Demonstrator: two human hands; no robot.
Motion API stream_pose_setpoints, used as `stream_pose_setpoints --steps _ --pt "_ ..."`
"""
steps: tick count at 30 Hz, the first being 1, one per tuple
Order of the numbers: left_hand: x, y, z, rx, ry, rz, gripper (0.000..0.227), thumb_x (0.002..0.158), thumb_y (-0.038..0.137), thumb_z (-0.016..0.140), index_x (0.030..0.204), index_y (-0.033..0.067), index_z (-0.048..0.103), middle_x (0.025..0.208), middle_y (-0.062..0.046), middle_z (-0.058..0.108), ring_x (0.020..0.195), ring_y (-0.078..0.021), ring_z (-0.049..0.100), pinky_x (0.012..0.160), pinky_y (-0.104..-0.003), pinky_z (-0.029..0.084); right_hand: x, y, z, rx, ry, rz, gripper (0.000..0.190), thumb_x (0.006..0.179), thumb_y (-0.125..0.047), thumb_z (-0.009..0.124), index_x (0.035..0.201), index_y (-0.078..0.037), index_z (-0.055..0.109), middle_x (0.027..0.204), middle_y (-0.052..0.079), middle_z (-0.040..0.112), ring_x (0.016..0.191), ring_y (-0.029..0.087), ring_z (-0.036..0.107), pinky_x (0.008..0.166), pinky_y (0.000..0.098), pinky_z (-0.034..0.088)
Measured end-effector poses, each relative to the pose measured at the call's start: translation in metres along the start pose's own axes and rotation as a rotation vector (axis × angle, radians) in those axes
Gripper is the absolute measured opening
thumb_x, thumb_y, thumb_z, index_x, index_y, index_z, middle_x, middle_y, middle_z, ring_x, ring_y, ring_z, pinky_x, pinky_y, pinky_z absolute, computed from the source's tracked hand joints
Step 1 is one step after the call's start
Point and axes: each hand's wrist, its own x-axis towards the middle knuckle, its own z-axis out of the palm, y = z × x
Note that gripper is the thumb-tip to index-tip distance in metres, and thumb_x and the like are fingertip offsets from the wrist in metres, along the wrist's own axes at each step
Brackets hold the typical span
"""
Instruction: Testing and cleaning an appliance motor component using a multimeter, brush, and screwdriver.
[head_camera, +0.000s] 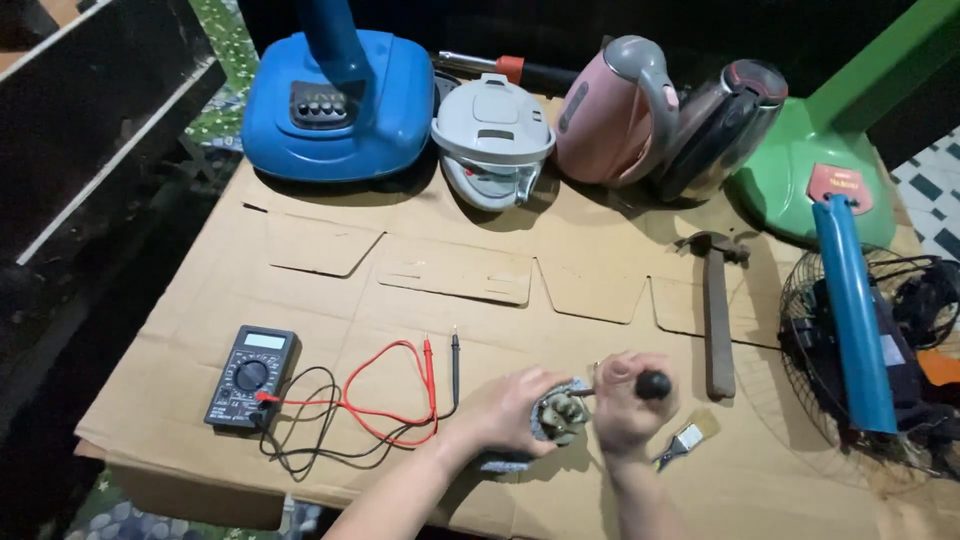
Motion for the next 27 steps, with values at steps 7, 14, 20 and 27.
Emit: stream_pose_setpoints --steps 7,14,20,27 --pt "0.000 -0.013 0.008 -0.027 0.032 0.070 0.079 0.057 0.024 0.084 0.130 0.0123 0.058 0.110 -0.010 0.066 0.095 -0.0318 0.065 0.077 -0.042 0.055 -0.031 -0.001 0.042 -0.534 0.076 -0.251 0.015 0.091 -0.003 0.070 0.094 -0.006 0.056 0.083 0.007 0.063 0.069 0.015 0.059 0.066 0.0271 0.052" --pt "-0.006 0.010 -0.004 -0.034 -0.004 0.029 0.081 0.061 0.030 0.084 0.137 0.0143 0.058 0.118 -0.010 0.067 0.105 -0.0301 0.066 0.089 -0.041 0.054 0.027 -0.035 -0.010 -0.126 -0.079 0.487 0.003 0.090 -0.001 0.062 0.090 -0.002 0.060 0.074 0.008 0.057 0.069 0.018 0.055 0.067 0.0290 0.046" --pt "-0.003 0.001 -0.001 -0.020 -0.028 0.014 0.085 0.061 0.029 0.086 0.140 0.0168 0.056 0.113 -0.010 0.065 0.102 -0.0295 0.065 0.087 -0.039 0.054 0.050 -0.036 -0.033 0.229 -0.458 0.469 0.017 0.096 -0.009 0.065 0.084 0.002 0.063 0.083 0.016 0.059 0.070 0.028 0.059 0.065 0.0366 0.051" --pt "0.001 0.001 -0.001 -0.045 -0.043 0.021 0.083 0.063 0.028 0.086 0.140 0.0144 0.056 0.115 -0.010 0.065 0.103 -0.0284 0.064 0.090 -0.039 0.053 0.029 -0.024 -0.034 0.207 -0.479 0.397 0.025 0.087 -0.017 0.068 0.069 -0.006 0.054 0.067 0.008 0.053 0.061 0.017 0.045 0.052 0.0268 0.036"
